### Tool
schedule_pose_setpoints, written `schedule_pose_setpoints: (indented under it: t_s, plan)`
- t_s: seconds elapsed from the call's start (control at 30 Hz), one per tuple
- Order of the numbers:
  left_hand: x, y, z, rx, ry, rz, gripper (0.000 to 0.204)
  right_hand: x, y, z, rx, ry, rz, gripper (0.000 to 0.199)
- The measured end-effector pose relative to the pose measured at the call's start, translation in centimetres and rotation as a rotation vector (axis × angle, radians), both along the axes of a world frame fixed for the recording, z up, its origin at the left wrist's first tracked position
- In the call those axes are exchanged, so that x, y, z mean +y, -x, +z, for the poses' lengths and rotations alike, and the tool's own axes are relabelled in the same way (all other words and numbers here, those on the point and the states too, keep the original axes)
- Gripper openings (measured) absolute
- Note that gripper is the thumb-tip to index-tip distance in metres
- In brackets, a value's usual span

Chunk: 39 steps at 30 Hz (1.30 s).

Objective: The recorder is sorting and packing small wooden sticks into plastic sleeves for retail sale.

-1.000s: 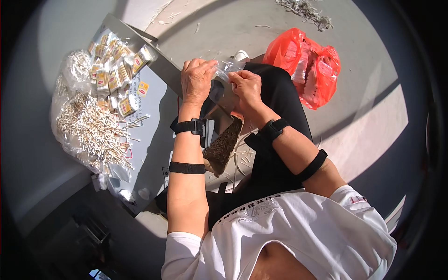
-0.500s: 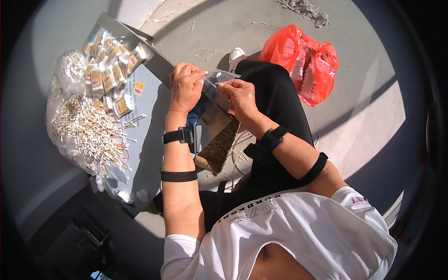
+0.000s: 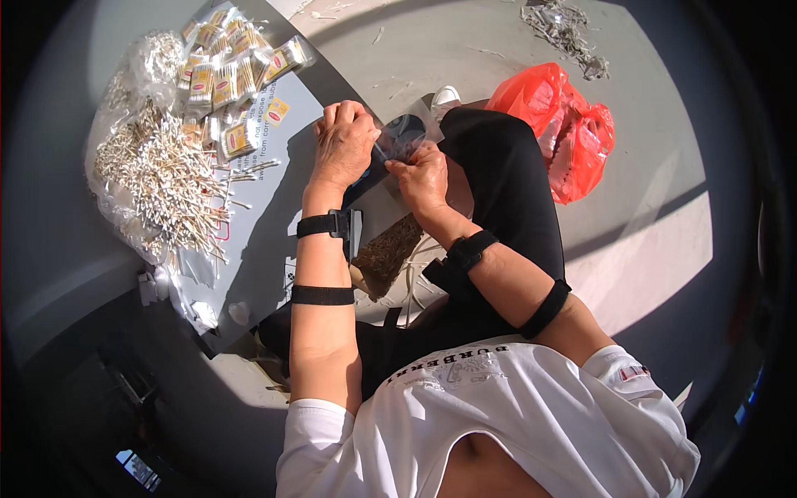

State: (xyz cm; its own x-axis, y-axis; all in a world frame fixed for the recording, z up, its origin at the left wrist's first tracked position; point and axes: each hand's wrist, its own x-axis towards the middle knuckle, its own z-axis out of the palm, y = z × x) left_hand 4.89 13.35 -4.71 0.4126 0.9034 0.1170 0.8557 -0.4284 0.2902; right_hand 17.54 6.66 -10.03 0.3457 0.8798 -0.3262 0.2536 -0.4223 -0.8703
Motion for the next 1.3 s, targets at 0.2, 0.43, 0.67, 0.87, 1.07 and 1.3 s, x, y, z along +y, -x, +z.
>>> schedule_pose_setpoints:
  t_s: [0.2,0.43,0.67,0.87,1.07,1.3]
  plan:
    - [-2.5,0.2,0.5,-0.149,-0.054,0.184,0.023,-0.1,-2.3,0.0,0.083,-0.006,0.065,0.037]
    - [-11.5,13.7,-2.4,-0.357,-0.285,1.031,0.023,-1.7,-0.1,6.2,0.241,-0.283,0.289,0.018]
    - [-9.0,15.1,-1.9,-0.022,-0.244,1.252,0.045,6.2,12.8,5.2,-0.432,-0.643,0.751,0.025]
    - [-8.2,15.9,-1.3,0.202,-0.086,1.175,0.023,7.4,15.4,2.8,-0.621,-0.665,0.809,0.017]
    - [-12.0,13.5,-1.4,0.052,-0.103,1.065,0.011,2.8,10.2,3.0,-0.446,-0.653,0.951,0.01]
    - [-11.5,14.6,-1.0,-0.138,-0.157,0.781,0.012,3.5,12.7,4.8,-0.273,-0.603,1.218,0.017]
